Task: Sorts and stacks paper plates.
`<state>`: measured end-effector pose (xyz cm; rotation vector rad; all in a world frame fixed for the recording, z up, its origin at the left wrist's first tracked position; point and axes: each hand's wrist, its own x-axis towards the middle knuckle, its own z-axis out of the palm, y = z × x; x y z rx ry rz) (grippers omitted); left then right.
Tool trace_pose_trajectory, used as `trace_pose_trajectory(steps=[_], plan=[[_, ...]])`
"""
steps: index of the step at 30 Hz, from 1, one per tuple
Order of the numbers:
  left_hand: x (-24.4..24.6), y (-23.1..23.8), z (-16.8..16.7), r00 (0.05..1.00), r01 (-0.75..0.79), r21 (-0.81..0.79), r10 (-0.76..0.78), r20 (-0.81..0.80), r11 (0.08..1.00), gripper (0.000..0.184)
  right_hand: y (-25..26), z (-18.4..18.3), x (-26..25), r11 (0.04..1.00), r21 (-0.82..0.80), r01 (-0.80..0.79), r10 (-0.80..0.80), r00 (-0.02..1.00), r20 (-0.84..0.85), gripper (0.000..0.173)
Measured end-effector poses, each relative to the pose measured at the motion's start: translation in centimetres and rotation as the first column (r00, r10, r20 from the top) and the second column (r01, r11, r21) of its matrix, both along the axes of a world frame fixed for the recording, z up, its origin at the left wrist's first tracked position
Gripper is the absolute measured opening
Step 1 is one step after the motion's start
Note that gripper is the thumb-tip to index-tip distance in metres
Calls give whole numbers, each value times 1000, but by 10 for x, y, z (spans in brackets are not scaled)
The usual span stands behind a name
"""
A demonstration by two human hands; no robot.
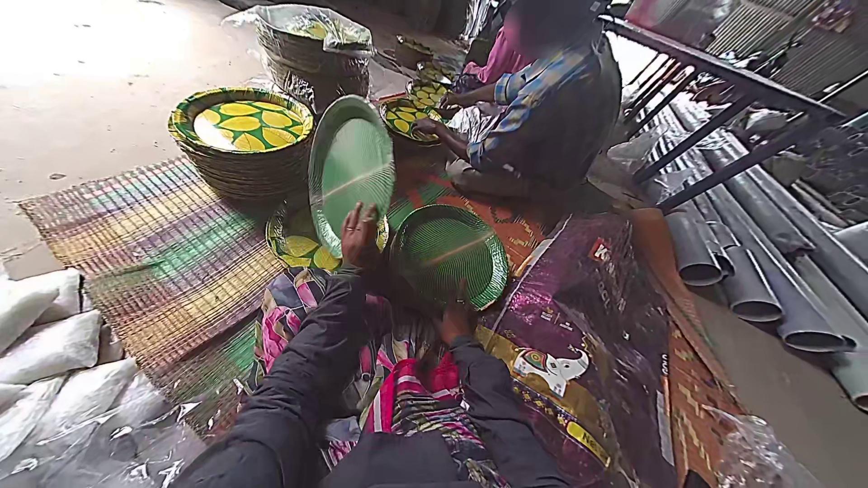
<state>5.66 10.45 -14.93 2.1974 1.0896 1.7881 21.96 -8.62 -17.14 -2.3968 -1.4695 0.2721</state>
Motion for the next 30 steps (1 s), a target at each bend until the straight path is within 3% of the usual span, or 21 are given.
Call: trace_pose_trajectory(steps=[1,3,4,5,6,7,8,9,10,11,14,15,17,20,22,25,28,30], plan=[[5,-16,7,986,138,95,-127,-107,986,18,-1,18,-3,995,65,69,-68,997,-21,107],[14,-48,18,871,402,157,-324,-369,902,19,-4,47,-9,936,326,134,-178,978,108,113],[19,-60,18,795,495,116,-395,-460,861,20,-2,50,-3,862,506,42,-178,958,225,112],[25,-68,14,728,558,47,-461,-507,829,21,0,52,5,808,583,-85,-147,929,339,106],[28,-73,8,664,597,-57,-533,-524,800,23,-1,58,9,828,530,-182,-72,904,422,98],[30,-73,2,609,608,-179,-599,-520,773,26,-4,63,8,902,375,-213,28,896,443,88],[31,-71,-2,564,593,-299,-651,-507,747,29,-6,67,2,976,131,-174,116,924,365,76],[31,-66,-5,523,553,-419,-691,-498,720,30,-5,64,-4,982,-136,-129,159,958,240,67],[27,-59,-7,492,491,-530,-722,-486,692,30,-3,51,-7,935,-337,-111,166,976,139,63],[22,-50,-6,517,433,-603,-733,-442,670,27,-3,31,-7,902,-420,-101,155,983,95,67],[-6,-8,7,790,170,-627,-486,-375,760,26,-7,-5,2,938,-325,-117,168,977,131,74],[-17,8,10,829,64,-653,-405,-386,754,31,-5,-4,8,940,-307,-146,190,975,119,72],[-34,31,8,780,-116,-751,-409,-474,650,43,-1,0,17,928,-309,-206,239,969,70,65],[-33,37,-5,560,-298,-820,-606,-565,489,59,17,3,29,916,-325,-236,266,962,52,60],[-20,22,-3,489,-394,-795,-627,-607,462,43,25,-4,31,914,-337,-226,261,963,63,67],[-6,12,3,572,-415,-777,-529,-627,474,28,32,-7,26,912,-356,-203,248,965,86,80],[-2,14,3,646,-397,-770,-444,-621,500,27,26,-4,17,907,-386,-170,225,969,104,85],[-6,17,-2,641,-380,-783,-470,-607,492,34,20,-5,13,912,-372,-170,222,970,101,84]])
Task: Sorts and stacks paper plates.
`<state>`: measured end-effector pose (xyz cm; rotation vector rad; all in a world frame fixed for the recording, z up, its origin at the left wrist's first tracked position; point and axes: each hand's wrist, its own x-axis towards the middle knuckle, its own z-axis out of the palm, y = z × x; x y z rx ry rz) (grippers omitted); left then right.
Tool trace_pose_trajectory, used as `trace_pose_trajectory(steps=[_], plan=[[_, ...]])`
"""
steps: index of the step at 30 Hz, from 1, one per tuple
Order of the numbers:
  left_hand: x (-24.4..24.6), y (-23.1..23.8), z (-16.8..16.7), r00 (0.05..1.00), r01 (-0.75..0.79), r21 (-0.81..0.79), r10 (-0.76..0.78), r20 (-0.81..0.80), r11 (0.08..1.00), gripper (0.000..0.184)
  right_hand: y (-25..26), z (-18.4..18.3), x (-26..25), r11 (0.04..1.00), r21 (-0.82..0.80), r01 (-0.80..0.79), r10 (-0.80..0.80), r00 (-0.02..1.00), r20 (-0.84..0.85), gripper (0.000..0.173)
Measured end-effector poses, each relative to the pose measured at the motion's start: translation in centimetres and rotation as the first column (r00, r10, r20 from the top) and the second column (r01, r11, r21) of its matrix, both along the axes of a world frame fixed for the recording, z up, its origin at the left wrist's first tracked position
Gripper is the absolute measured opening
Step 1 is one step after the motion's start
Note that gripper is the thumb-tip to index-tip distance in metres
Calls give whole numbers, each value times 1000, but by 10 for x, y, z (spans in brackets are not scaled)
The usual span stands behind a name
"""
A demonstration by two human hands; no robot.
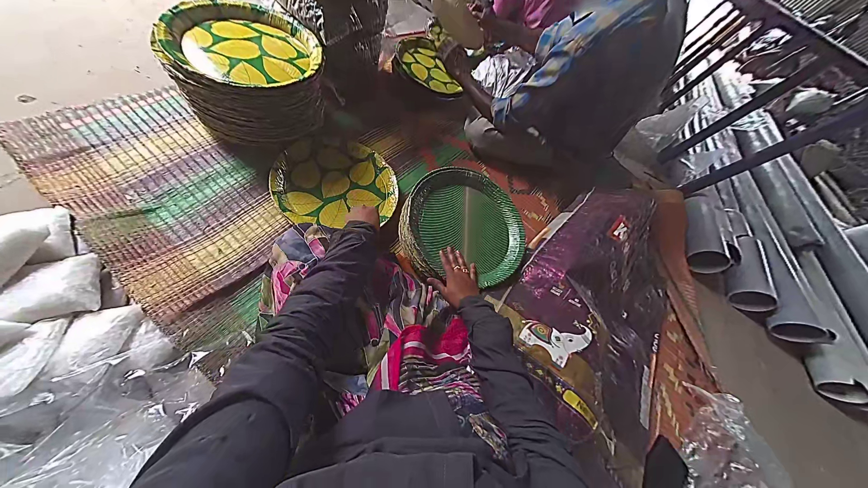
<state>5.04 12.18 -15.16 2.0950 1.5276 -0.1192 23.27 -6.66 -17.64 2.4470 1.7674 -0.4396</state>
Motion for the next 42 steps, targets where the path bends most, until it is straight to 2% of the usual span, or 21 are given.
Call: trace_pose_trajectory(steps=[2,4,10,13,15,17,18,19,20,22,24,27,29,31,33,34,35,37,38,40,42], plan=[[-1,2,-7,999,40,-26,-41,-32,999,40,-3,-1,-1,1000,16,-7,7,1000,-12,84],[2,0,-7,997,38,-21,-39,-64,999,33,-4,-2,-1,999,38,-17,17,1000,-12,84],[3,0,-2,990,-128,-31,126,-65,991,31,-7,-11,3,993,115,-31,30,999,10,84],[1,-1,-1,987,-138,-28,135,-84,990,34,-6,-16,3,992,118,-34,33,999,17,83],[3,0,0,987,-157,20,158,-39,987,38,-5,-17,4,994,103,-30,29,999,16,82],[2,-1,1,965,-246,184,222,142,952,41,-7,-14,3,992,124,8,-5,1000,-24,82],[0,-6,2,938,-301,350,210,276,887,37,-9,-8,-1,982,178,54,-41,996,-78,86],[-2,-9,0,893,-367,541,124,433,757,33,-11,1,-7,950,295,103,-69,990,-125,94],[-4,-10,1,832,-432,685,-35,554,586,28,-12,12,-15,874,469,128,-74,989,-131,106],[-11,-19,6,719,-488,808,-373,587,330,23,-10,38,-25,631,776,-11,-37,998,44,118],[-19,-38,9,650,-415,885,-612,451,211,16,-6,69,-30,465,851,-242,-3,962,275,97],[-16,-63,8,559,-231,964,-793,242,132,5,3,98,-27,448,768,-457,108,881,461,52],[-6,-59,1,554,-220,950,-773,308,220,7,8,82,-21,550,709,-442,166,890,426,37],[-2,-43,-5,653,-210,865,-592,471,456,18,9,50,-18,711,642,-289,103,945,311,35],[-5,-26,3,836,-155,620,-233,498,769,48,11,22,-11,892,443,-88,21,988,153,37],[-6,-17,5,906,-129,441,-75,416,888,56,10,11,-7,957,289,-16,-4,998,68,42],[-7,-10,-2,957,-96,288,9,290,953,62,7,0,-3,982,189,11,-16,1000,22,53],[-1,-9,-14,1000,4,43,-4,-15,999,63,0,-17,2,985,174,10,-9,1000,-8,72],[5,-12,-15,989,71,-21,-73,-130,997,52,-2,-20,4,982,191,4,-3,1000,-4,75],[15,-21,-11,963,144,-77,-158,-220,987,33,-4,-21,2,978,209,-5,2,1000,17,76],[25,-24,-12,962,150,-49,-157,-222,988,28,-3,-23,1,975,224,-7,-2,999,38,77]])
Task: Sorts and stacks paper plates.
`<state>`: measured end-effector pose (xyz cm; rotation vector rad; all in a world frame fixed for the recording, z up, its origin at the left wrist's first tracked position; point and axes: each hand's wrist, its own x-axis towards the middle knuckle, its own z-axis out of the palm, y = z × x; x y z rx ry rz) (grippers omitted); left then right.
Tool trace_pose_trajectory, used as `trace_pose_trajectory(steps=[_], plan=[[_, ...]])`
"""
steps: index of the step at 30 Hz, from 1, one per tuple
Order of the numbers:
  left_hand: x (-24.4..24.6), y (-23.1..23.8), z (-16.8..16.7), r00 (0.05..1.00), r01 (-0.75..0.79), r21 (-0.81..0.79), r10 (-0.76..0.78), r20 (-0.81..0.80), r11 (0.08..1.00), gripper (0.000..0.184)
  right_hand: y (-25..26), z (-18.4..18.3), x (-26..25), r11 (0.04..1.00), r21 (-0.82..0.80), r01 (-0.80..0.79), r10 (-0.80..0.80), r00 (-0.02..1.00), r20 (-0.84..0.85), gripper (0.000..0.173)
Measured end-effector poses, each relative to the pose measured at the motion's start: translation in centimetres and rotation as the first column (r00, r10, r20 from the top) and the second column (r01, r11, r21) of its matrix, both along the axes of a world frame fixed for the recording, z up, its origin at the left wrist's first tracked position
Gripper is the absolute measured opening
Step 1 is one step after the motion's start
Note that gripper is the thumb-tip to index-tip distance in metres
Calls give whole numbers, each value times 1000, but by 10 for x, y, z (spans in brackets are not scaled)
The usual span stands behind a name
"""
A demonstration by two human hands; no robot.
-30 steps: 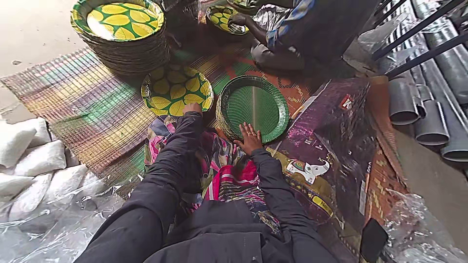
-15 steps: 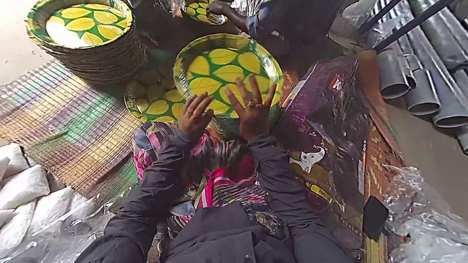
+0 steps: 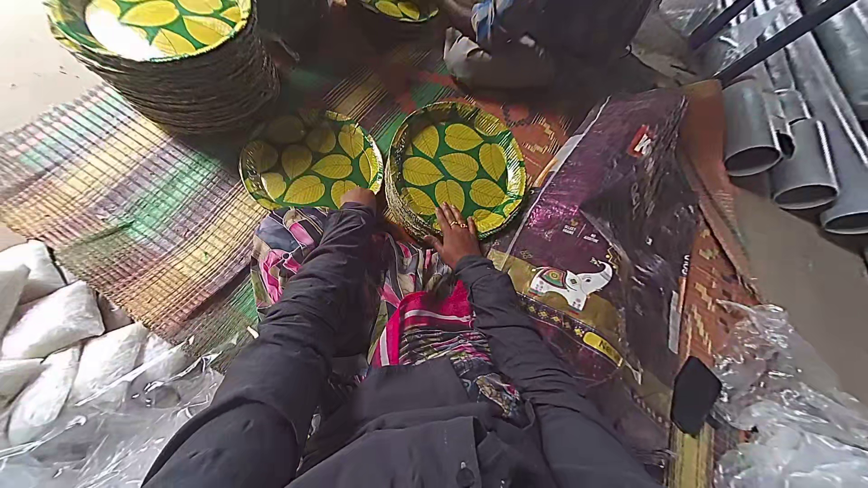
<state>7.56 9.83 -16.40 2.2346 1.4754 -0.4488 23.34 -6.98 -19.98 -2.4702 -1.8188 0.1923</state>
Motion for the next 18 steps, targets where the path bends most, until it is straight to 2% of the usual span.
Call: trace_pose_trajectory(steps=[4,10,16,18], plan=[[3,3,-5,993,-94,12,93,69,995,31,-3,-2,-1,1000,13,8,-8,1000,16,77],[-10,30,-21,946,-300,-23,300,119,954,60,-2,-2,-2,1000,-16,18,-17,1000,4,75],[-8,25,-15,950,-280,-45,283,131,959,60,-2,-3,-2,1000,-11,4,-4,1000,-4,76],[-7,21,-8,959,-252,-41,255,121,967,57,-3,5,1,1000,-21,-6,5,998,-70,74]])
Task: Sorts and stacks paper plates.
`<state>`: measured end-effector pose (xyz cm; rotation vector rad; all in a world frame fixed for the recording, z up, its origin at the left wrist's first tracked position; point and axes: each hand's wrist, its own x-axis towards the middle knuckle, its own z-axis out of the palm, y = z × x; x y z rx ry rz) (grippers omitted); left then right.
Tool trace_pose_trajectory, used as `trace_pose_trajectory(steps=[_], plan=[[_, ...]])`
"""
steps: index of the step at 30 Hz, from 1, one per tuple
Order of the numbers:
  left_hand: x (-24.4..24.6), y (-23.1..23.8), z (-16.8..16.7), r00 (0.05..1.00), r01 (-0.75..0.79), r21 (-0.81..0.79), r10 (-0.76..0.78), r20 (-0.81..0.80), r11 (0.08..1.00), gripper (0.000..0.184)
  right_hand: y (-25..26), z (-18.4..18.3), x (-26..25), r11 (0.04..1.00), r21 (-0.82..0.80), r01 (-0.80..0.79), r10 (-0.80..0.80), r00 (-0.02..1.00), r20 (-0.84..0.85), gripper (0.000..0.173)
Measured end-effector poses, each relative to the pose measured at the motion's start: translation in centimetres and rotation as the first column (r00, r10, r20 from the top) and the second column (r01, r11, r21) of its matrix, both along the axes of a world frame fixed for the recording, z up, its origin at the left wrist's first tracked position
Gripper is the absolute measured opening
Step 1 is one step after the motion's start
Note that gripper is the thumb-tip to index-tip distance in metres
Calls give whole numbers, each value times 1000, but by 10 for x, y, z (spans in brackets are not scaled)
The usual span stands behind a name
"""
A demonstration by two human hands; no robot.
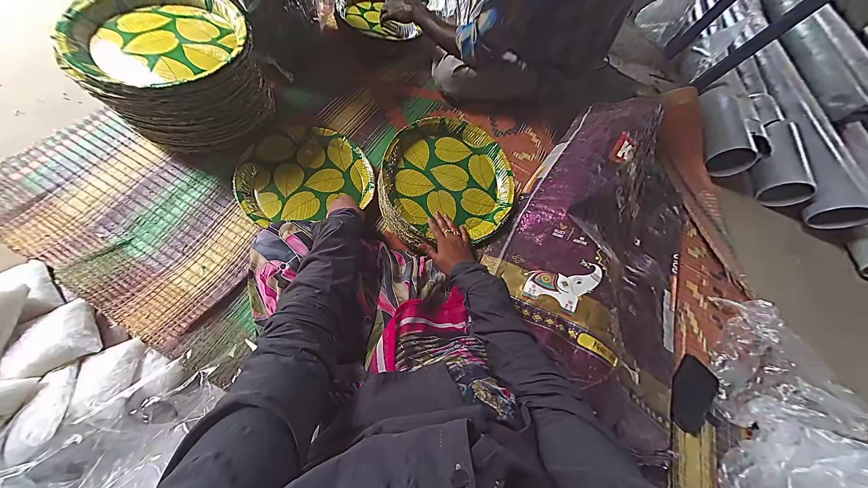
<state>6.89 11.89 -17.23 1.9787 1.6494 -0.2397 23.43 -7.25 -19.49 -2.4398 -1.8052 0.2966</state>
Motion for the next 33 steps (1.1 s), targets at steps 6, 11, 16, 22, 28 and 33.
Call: trace_pose_trajectory(steps=[6,11,16,22,28,33], plan=[[6,-8,1,999,36,45,-35,-28,998,41,-27,65,39,967,168,194,-182,980,-86,63],[4,-7,-1,999,43,37,-43,0,998,45,-92,87,105,577,163,801,-800,594,-85,105],[9,-3,-6,999,47,47,-47,4,998,41,-136,53,173,526,-25,850,-850,527,-1,72],[7,0,-14,999,51,56,-51,-1,997,41,-118,50,183,594,-36,803,-793,593,140,30],[9,-2,-11,999,52,41,-52,-9,998,41,-108,53,195,592,-9,806,-789,582,199,40],[9,-1,-14,999,46,50,-46,-1,998,41,-83,61,219,693,73,717,-691,633,348,39]])
